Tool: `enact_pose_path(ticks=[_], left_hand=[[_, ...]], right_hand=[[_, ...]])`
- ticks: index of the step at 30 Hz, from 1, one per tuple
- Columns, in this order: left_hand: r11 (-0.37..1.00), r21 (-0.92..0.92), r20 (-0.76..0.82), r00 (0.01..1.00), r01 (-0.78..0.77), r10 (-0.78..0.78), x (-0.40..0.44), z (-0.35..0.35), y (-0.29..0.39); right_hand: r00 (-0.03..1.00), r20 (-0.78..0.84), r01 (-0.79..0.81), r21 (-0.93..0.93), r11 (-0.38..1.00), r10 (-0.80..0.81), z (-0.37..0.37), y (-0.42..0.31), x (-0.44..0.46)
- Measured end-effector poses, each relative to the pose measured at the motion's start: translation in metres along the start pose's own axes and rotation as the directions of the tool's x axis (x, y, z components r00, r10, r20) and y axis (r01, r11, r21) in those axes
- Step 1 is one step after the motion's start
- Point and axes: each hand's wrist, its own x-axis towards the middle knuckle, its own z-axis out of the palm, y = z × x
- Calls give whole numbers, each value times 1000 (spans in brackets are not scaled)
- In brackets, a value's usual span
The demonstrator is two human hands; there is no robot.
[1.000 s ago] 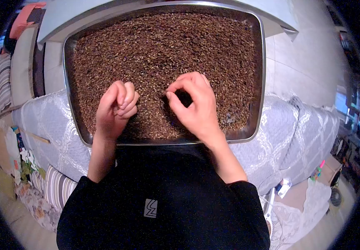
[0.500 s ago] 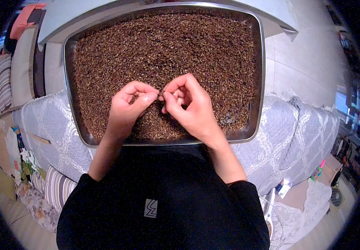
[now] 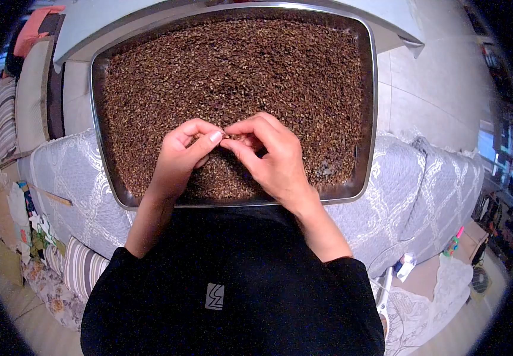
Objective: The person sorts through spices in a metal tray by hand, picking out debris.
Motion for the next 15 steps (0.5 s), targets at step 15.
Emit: enact_pose_path(ticks=[15], left_hand=[[998, -2, -111, 991, -70, 69, 0, -4, -2]], right_hand=[[955, 116, -297, 431, 852, 274, -3, 1, -7]])
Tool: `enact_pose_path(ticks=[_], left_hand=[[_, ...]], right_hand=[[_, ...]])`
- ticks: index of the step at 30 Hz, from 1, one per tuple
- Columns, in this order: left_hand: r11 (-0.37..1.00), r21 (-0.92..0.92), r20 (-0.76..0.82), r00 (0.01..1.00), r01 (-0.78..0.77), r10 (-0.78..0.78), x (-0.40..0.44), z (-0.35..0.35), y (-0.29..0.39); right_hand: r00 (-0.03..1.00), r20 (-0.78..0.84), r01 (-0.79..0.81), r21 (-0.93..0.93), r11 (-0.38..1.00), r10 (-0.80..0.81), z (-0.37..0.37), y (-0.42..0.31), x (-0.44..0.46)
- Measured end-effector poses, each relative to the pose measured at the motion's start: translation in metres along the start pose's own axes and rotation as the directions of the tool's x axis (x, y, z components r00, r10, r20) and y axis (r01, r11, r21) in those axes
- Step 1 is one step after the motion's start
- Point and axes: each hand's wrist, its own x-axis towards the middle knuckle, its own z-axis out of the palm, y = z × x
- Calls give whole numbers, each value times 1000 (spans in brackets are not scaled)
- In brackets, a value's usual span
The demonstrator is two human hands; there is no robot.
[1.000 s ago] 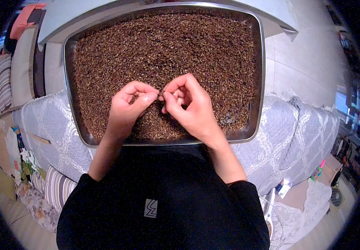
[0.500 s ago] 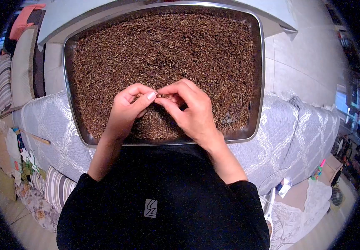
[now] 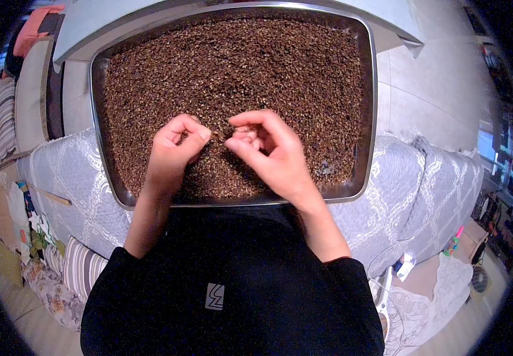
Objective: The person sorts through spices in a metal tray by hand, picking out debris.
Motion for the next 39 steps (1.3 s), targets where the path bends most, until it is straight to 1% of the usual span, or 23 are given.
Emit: enact_pose_path(ticks=[1, 2, 4, 7, 10, 11, 13, 16, 17, 18, 20, 22, 23, 24, 26, 29, 30, 33, 34, 36, 38, 39], left_hand=[[1000, 24, 18, 1000, -17, 16, 0, 2, -3], [999, 28, 32, 999, -24, 24, 0, 3, -6], [999, 34, 58, 998, -40, 38, -1, 6, -8], [996, -71, 71, 996, 56, -51, -1, 7, -8], [975, -171, 83, 988, 144, -132, -2, 9, -6], [964, -204, 85, 984, 171, -157, -2, 10, -5], [971, -200, 39, 991, 130, -125, -2, 10, -8], [966, -240, -10, 995, 95, -100, -1, 2, -3], [961, -262, -26, 995, 85, -95, -1, -3, 0], [955, -278, -10, 994, 103, -110, -1, -4, 3], [942, -307, 24, 990, 136, -135, -1, -6, 7], [955, -253, 44, 988, 155, -149, -2, -1, 4], [960, -225, 55, 986, 165, -157, -2, 3, 2], [968, -196, 51, 987, 158, -150, -3, 7, 0], [980, -139, 44, 989, 143, -138, -4, 15, -3], [980, -151, 39, 991, 133, -128, -5, 15, -6], [978, -154, 38, 990, 137, -133, -5, 16, -6], [883, -403, 147, 969, 240, -196, -2, 5, -3], [861, -443, 156, 967, 252, -203, -1, 4, -1], [810, -518, 174, 961, 275, -215, 2, 3, 1], [815, -513, 180, 962, 271, -207, 2, 4, 1], [822, -504, 173, 964, 265, -204, 2, 7, 0]], right_hand=[[994, 28, 105, -57, 993, -103, 2, 7, 3], [988, 31, 154, -173, 973, -151, 5, 6, 6], [974, 89, 227, -277, 934, -210, 2, 9, 8], [999, 34, 32, -38, 999, -31, 6, 6, 4], [988, 43, -150, 130, 980, 146, 4, 3, 1], [990, 26, -144, 112, 983, 142, 5, 3, 0], [991, -8, -132, 76, 988, 133, 7, 2, -1], [979, -192, 30, -189, 982, -67, 3, 10, -1], [979, -201, -52, -94, 994, 32, -1, 3, -3], [983, -182, -13, -89, 996, -3, -6, 5, -2], [990, -135, -41, -34, 999, 36, -9, 2, 0], [999, -39, 2, -45, 999, -4, -4, 3, 2], [1000, 2, -5, 38, 999, 5, 0, 5, 2], [1000, 1, -1, 51, 999, 1, 7, 2, 3], [999, -32, 3, -56, 998, -4, 9, 8, 4], [999, -44, -24, -163, 986, 17, 4, 2, 5], [999, -29, -38, -142, 989, 34, 3, 1, 4], [998, -7, -70, -75, 995, 70, -2, 0, 3], [997, -12, -73, -51, 996, 73, -4, 0, 3], [997, -9, -70, 1, 998, 70, -4, 1, 3], [998, 8, -59, 55, 997, 59, 1, 3, 4], [994, 34, -111, 100, 989, 108, 3, 3, 5]])
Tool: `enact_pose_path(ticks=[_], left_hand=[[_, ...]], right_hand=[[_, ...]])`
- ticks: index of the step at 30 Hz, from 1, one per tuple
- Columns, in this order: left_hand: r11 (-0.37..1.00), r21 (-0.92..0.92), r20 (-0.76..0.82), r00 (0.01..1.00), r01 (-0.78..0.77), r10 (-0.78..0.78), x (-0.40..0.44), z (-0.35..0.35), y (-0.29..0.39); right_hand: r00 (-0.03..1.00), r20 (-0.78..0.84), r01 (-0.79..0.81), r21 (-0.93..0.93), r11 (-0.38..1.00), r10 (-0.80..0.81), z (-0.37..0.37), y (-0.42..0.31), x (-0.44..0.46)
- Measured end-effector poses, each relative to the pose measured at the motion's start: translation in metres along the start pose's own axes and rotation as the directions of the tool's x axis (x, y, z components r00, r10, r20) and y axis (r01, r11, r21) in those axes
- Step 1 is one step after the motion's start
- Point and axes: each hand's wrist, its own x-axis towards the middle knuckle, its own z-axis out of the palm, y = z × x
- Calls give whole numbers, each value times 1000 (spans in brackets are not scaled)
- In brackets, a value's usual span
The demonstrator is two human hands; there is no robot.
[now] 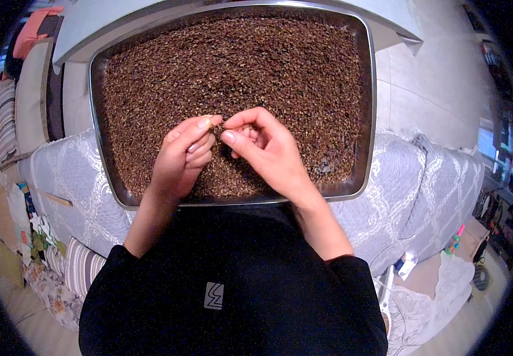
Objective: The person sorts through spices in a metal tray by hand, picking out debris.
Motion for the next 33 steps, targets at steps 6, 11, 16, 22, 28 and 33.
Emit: enact_pose_path(ticks=[6, 11, 16, 22, 28, 33], left_hand=[[947, 316, -102, 990, -59, 95, -2, 11, -7], [997, 0, 40, 997, -72, 72, -3, 4, -3], [901, -432, 387, 894, -42, 227, 1, -12, 14], [882, -471, 508, 819, 5, 266, -1, -20, 15], [931, -351, 490, 828, -98, 272, -5, -20, 7], [955, -274, 448, 864, -112, 230, -5, -14, 6]], right_hand=[[978, 65, -207, 200, 958, 198, 3, -1, 3], [1000, 20, -12, -75, 997, 14, -1, 14, -8], [917, 143, 390, -519, 761, -372, 5, -1, -13], [840, 220, 496, -681, 539, -496, -4, 4, -10], [882, 62, 374, -695, 615, -467, -17, -7, -8], [915, -20, 319, -577, 752, -403, -29, -5, -4]])
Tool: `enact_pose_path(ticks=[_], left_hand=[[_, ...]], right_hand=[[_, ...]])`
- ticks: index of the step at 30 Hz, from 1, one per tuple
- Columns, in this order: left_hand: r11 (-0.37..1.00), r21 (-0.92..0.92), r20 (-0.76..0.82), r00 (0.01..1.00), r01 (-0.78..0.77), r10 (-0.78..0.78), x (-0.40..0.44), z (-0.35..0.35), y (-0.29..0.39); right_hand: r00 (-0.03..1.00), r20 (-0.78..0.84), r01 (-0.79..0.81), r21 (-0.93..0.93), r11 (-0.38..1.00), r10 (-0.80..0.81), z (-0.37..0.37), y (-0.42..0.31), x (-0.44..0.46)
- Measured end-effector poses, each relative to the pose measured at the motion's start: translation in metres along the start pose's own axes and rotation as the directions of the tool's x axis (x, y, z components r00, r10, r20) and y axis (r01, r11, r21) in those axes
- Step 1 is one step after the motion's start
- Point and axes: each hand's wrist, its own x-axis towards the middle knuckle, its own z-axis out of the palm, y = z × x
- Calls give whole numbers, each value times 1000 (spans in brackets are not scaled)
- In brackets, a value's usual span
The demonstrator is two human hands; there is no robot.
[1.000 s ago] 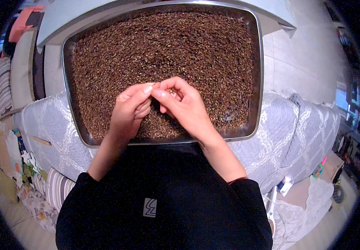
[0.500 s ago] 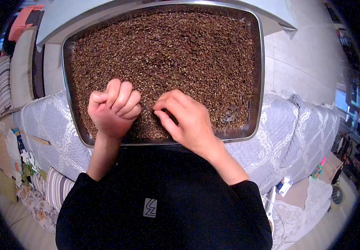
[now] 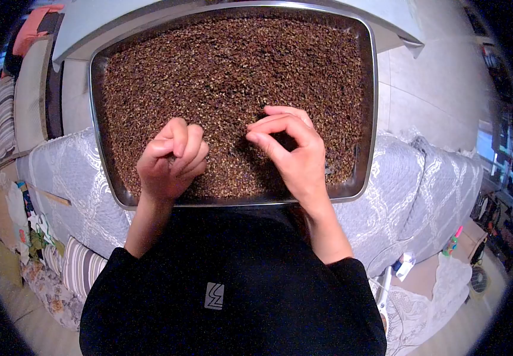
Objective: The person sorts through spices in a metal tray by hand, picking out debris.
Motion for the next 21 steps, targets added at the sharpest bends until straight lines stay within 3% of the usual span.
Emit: enact_pose_path(ticks=[2, 5, 8, 13, 16, 21], left_hand=[[997, 69, -39, 999, 33, -30, 1, 0, -2], [962, 222, -158, 979, 160, -127, 1, 4, -5], [865, 366, -293, 925, 343, -243, 5, 14, -10], [899, 285, -285, 925, 332, -251, 7, 15, -26], [884, 331, -369, 908, 330, -200, 11, 18, -28], [903, 284, -351, 912, 322, -214, 4, 8, -25]], right_hand=[[995, -15, -95, 202, 975, 100, 0, -1, 0], [973, 32, -209, 556, 804, 230, 2, 0, -1], [928, 212, -345, 800, 491, 305, 1, -6, -1], [924, 256, -368, 802, 470, 285, 16, -12, -4], [961, 164, -270, 733, 625, 222, 27, -13, -7], [981, 130, -193, 603, 774, 143, 27, -12, -7]])
